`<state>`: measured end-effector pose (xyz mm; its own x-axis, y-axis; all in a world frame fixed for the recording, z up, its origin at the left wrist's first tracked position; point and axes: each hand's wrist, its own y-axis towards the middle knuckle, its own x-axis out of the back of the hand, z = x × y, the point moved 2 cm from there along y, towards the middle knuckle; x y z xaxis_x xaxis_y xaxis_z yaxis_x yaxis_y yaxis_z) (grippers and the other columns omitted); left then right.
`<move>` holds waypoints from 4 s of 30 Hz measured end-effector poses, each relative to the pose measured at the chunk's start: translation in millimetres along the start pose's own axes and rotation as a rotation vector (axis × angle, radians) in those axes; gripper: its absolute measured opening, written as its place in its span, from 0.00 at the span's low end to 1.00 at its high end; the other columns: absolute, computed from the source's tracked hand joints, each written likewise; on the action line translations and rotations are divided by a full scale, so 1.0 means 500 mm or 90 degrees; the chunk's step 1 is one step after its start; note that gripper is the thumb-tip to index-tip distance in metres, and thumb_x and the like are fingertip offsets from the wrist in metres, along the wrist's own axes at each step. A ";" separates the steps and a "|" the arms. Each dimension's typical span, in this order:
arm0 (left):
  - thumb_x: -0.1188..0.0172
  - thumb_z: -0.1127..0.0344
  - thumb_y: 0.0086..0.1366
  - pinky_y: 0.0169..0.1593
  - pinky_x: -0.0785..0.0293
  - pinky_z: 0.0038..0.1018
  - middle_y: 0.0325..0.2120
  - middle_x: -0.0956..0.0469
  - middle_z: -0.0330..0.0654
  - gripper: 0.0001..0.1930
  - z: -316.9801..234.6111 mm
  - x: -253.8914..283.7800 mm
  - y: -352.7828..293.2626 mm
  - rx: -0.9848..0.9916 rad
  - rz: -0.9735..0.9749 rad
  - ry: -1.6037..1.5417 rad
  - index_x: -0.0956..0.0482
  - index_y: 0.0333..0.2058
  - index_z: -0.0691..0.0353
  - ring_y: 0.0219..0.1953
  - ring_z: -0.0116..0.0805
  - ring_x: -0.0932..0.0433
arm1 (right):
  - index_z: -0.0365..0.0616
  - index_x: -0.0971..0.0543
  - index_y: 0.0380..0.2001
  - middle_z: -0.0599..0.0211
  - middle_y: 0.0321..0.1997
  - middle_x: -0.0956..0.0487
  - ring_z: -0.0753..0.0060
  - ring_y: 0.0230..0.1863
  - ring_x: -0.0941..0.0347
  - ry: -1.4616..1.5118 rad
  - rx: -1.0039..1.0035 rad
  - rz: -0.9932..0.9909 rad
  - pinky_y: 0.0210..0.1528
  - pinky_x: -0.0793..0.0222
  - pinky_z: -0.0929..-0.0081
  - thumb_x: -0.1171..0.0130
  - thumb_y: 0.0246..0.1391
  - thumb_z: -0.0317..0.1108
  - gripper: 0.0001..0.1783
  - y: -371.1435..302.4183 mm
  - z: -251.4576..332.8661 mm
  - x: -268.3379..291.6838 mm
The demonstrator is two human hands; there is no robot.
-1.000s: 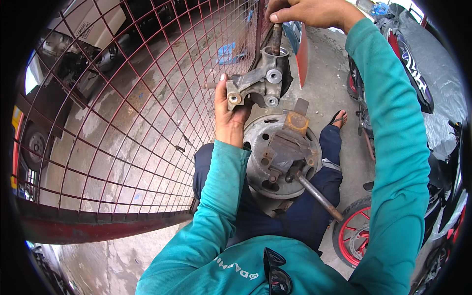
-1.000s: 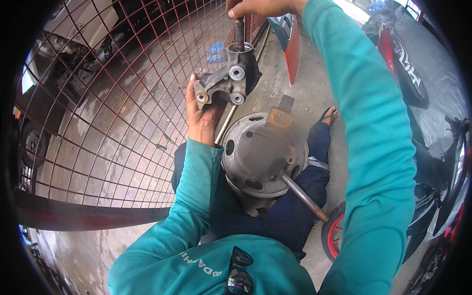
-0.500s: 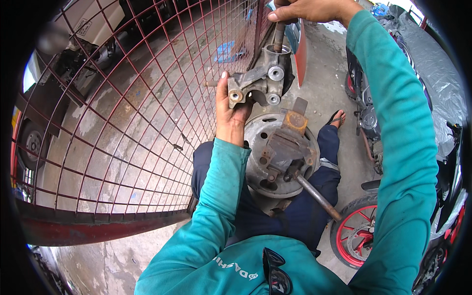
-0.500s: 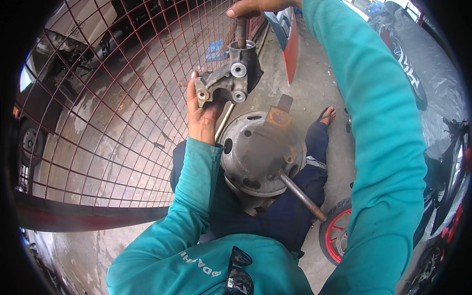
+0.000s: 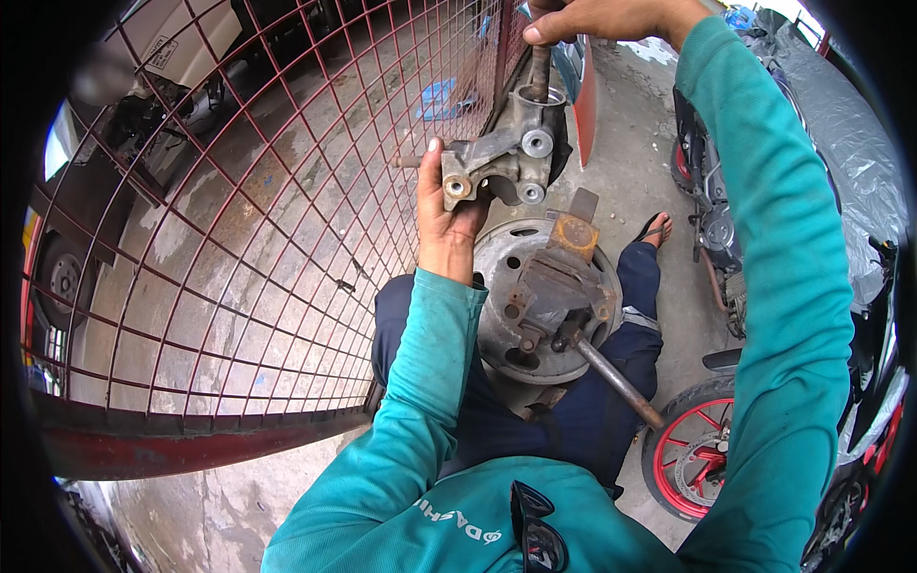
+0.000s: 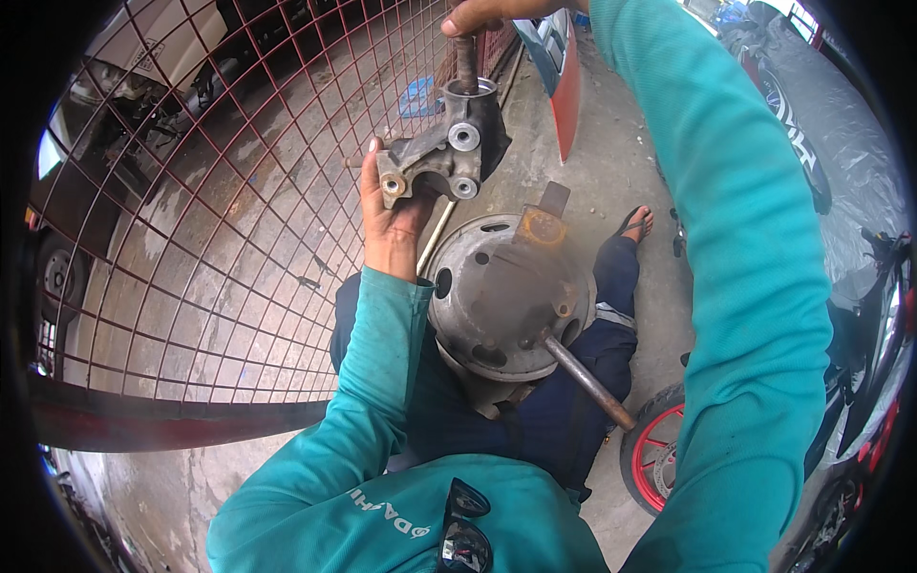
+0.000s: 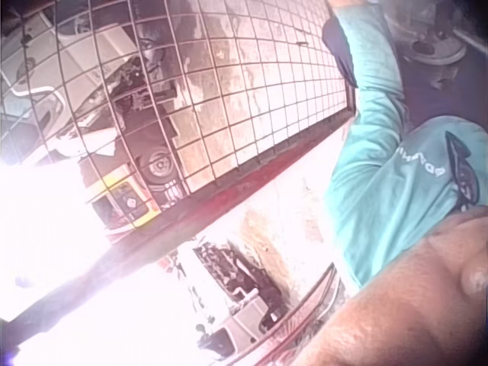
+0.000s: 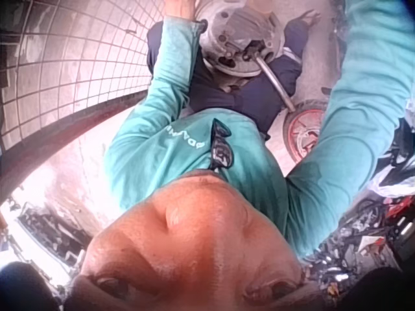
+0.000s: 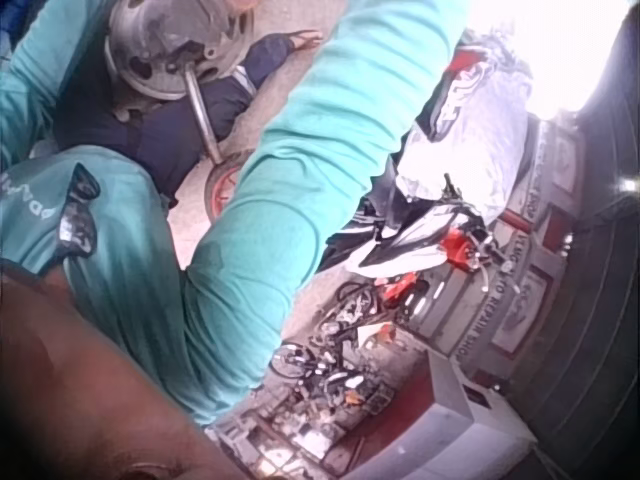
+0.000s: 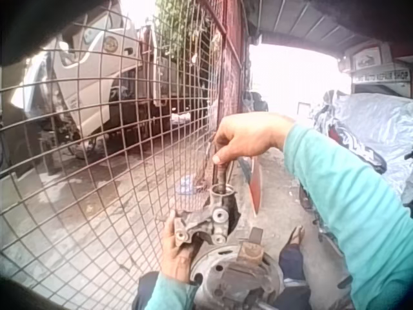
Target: The person sits on the floor and uses a screwdriver and hammer to disassemble and adjust a mechanical part. They then move to a vise to secure the part and continue hammering and adjusting it.
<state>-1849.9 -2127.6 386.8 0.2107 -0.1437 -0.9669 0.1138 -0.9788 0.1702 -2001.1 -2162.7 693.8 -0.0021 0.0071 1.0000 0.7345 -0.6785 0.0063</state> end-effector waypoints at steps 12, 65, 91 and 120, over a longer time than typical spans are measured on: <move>0.32 0.56 0.69 0.63 0.24 0.52 0.43 0.13 0.47 0.14 0.004 0.005 0.003 -0.016 0.008 0.004 0.16 0.44 0.59 0.51 0.49 0.16 | 0.38 0.12 0.44 0.53 0.37 0.12 0.58 0.38 0.16 -0.030 -0.022 -0.018 0.44 0.23 0.61 0.35 0.64 0.48 0.22 -0.012 0.004 -0.003; 0.33 0.56 0.71 0.59 0.20 0.49 0.45 0.15 0.52 0.19 0.004 0.039 0.020 -0.028 -0.026 0.009 0.19 0.47 0.67 0.49 0.50 0.15 | 0.34 0.13 0.41 0.61 0.34 0.14 0.70 0.36 0.19 0.158 -0.063 -0.129 0.44 0.24 0.69 0.40 0.69 0.48 0.24 -0.038 -0.153 -0.047; 0.32 0.60 0.68 0.48 0.16 0.41 0.37 0.14 0.50 0.17 -0.003 0.130 0.052 0.007 -0.099 0.208 0.17 0.44 0.71 0.39 0.45 0.14 | 0.32 0.19 0.41 0.56 0.36 0.18 0.64 0.42 0.19 0.255 -0.103 -0.163 0.47 0.27 0.64 0.40 0.65 0.52 0.27 -0.365 -0.130 -0.225; 0.18 0.67 0.49 0.46 0.16 0.34 0.42 0.17 0.50 0.44 0.085 0.256 0.252 0.273 0.005 0.814 0.32 0.61 0.78 0.39 0.39 0.14 | 0.40 0.21 0.40 0.52 0.41 0.21 0.42 0.47 0.23 0.400 -0.475 0.092 0.49 0.28 0.49 0.25 0.51 0.40 0.20 -0.673 -0.033 -0.878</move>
<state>-1849.8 -2275.3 276.4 0.9869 -0.1442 -0.0728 -0.1525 -0.9803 -0.1252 -2258.8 -1949.7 252.9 -0.4653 -0.3576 0.8097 0.1399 -0.9330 -0.3316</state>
